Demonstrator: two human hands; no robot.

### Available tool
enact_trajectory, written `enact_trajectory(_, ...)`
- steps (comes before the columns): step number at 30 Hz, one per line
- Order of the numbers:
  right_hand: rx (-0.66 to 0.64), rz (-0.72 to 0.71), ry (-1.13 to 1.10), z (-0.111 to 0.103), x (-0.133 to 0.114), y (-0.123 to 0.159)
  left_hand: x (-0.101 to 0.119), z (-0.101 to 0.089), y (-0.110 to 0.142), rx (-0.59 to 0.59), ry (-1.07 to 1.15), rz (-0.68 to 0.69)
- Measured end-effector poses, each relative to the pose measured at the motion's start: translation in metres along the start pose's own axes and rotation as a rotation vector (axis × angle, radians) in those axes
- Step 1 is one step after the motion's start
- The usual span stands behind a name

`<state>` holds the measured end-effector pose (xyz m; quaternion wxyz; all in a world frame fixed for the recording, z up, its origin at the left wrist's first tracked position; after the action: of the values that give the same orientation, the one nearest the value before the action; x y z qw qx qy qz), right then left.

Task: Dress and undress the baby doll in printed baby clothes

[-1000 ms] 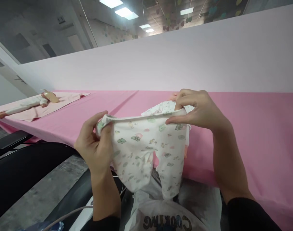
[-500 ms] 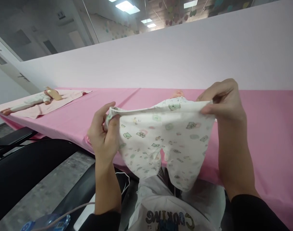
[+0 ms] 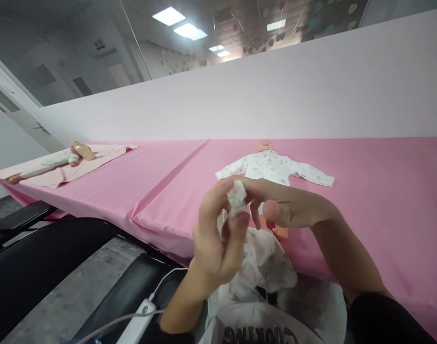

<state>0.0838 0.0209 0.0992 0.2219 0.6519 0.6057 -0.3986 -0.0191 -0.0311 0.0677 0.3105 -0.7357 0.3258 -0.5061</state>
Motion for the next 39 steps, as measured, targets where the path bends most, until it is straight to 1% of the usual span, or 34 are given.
enact_trajectory(1, 0.043, -0.021, 0.025, 0.0, -0.003, 0.001, 0.001, 0.003, 0.002, -0.029, -0.056, 0.096)
enact_trajectory(2, 0.112, -0.032, 0.073, -0.003, -0.005, 0.003, 0.001, 0.005, 0.003, -0.057, -0.091, 0.184)
enact_trajectory(3, 0.183, -0.04, 0.125, -0.006, -0.008, 0.005, -0.001, 0.003, 0.003, -0.068, -0.11, 0.257)
enact_trajectory(4, 0.245, -0.053, 0.172, -0.01, -0.011, 0.007, -0.005, -0.003, 0.002, -0.034, -0.121, 0.306)
enact_trajectory(5, 0.293, -0.071, 0.21, -0.013, -0.014, 0.01, -0.01, -0.01, 0.0, 0.029, -0.129, 0.332)
enact_trajectory(6, 0.336, -0.098, 0.239, -0.016, -0.018, 0.014, -0.016, -0.018, -0.003, 0.105, -0.143, 0.331)
enact_trajectory(7, 0.385, -0.128, 0.252, -0.02, -0.021, 0.018, -0.023, -0.024, -0.006, 0.144, -0.154, 0.299)
enact_trajectory(8, 0.445, -0.15, 0.245, -0.024, -0.024, 0.024, -0.031, -0.025, -0.01, 0.102, -0.153, 0.23)
enact_trajectory(9, 0.507, -0.158, 0.223, -0.029, -0.026, 0.03, -0.04, -0.022, -0.015, 0.006, -0.133, 0.143)
enact_trajectory(11, 0.655, -0.139, 0.181, -0.039, -0.028, 0.044, -0.057, -0.005, -0.017, -0.29, -0.047, -0.039)
enact_trajectory(12, 0.728, -0.12, 0.178, -0.044, -0.028, 0.052, -0.065, 0.004, -0.015, -0.411, 0.001, -0.113)
enact_trajectory(13, 0.795, -0.093, 0.191, -0.048, -0.028, 0.059, -0.071, 0.01, -0.012, -0.484, 0.043, -0.169)
enact_trajectory(14, 0.859, -0.067, 0.221, -0.053, -0.028, 0.066, -0.076, 0.013, -0.011, -0.503, 0.074, -0.209)
enact_trajectory(15, 0.917, -0.046, 0.266, -0.056, -0.029, 0.073, -0.081, 0.012, -0.01, -0.472, 0.095, -0.238)
enact_trajectory(16, 0.972, -0.034, 0.313, -0.059, -0.03, 0.079, -0.086, 0.007, -0.012, -0.403, 0.111, -0.257)
enact_trajectory(19, 1.073, -0.049, 0.448, -0.064, -0.034, 0.091, -0.093, -0.02, -0.022, -0.081, 0.161, -0.265)
enact_trajectory(20, 1.086, -0.056, 0.477, -0.064, -0.035, 0.092, -0.093, -0.03, -0.027, 0.01, 0.172, -0.258)
enact_trajectory(21, 1.099, -0.056, 0.502, -0.065, -0.036, 0.094, -0.091, -0.039, -0.033, 0.075, 0.172, -0.249)
enact_trajectory(22, 1.111, -0.039, 0.525, -0.065, -0.036, 0.095, -0.088, -0.045, -0.039, 0.119, 0.163, -0.234)
enact_trajectory(24, 1.141, 0.02, 0.576, -0.065, -0.035, 0.097, -0.08, -0.054, -0.051, 0.169, 0.131, -0.195)
enact_trajectory(27, 1.169, 0.082, 0.624, -0.068, -0.031, 0.103, -0.069, -0.055, -0.063, 0.199, 0.085, -0.151)
enact_trajectory(30, 1.142, 0.149, 0.582, -0.074, -0.023, 0.108, -0.064, -0.049, -0.066, 0.198, 0.038, -0.16)
enact_trajectory(32, 1.108, 0.228, 0.556, -0.077, -0.018, 0.111, -0.063, -0.044, -0.065, 0.196, 0.023, -0.174)
enact_trajectory(34, 1.048, 0.319, 0.567, -0.079, -0.015, 0.111, -0.062, -0.038, -0.063, 0.182, 0.029, -0.182)
enact_trajectory(36, 0.918, 0.352, 0.559, -0.076, -0.013, 0.102, -0.058, -0.031, -0.061, 0.143, 0.026, -0.175)
enact_trajectory(39, 0.617, 0.255, 0.486, -0.061, -0.012, 0.073, -0.049, -0.017, -0.058, 0.041, -0.03, -0.138)
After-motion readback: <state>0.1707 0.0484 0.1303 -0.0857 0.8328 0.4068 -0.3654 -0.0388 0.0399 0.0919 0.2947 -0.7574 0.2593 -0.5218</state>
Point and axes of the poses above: each hand's wrist, its own y-axis away from the middle knuckle, its own z-axis out of the palm, x = y × z, the point moved 5 cm from there along -y, towards the middle knuckle, and after that the axes turned 12 degrees about -x, right-handed, at the moved point
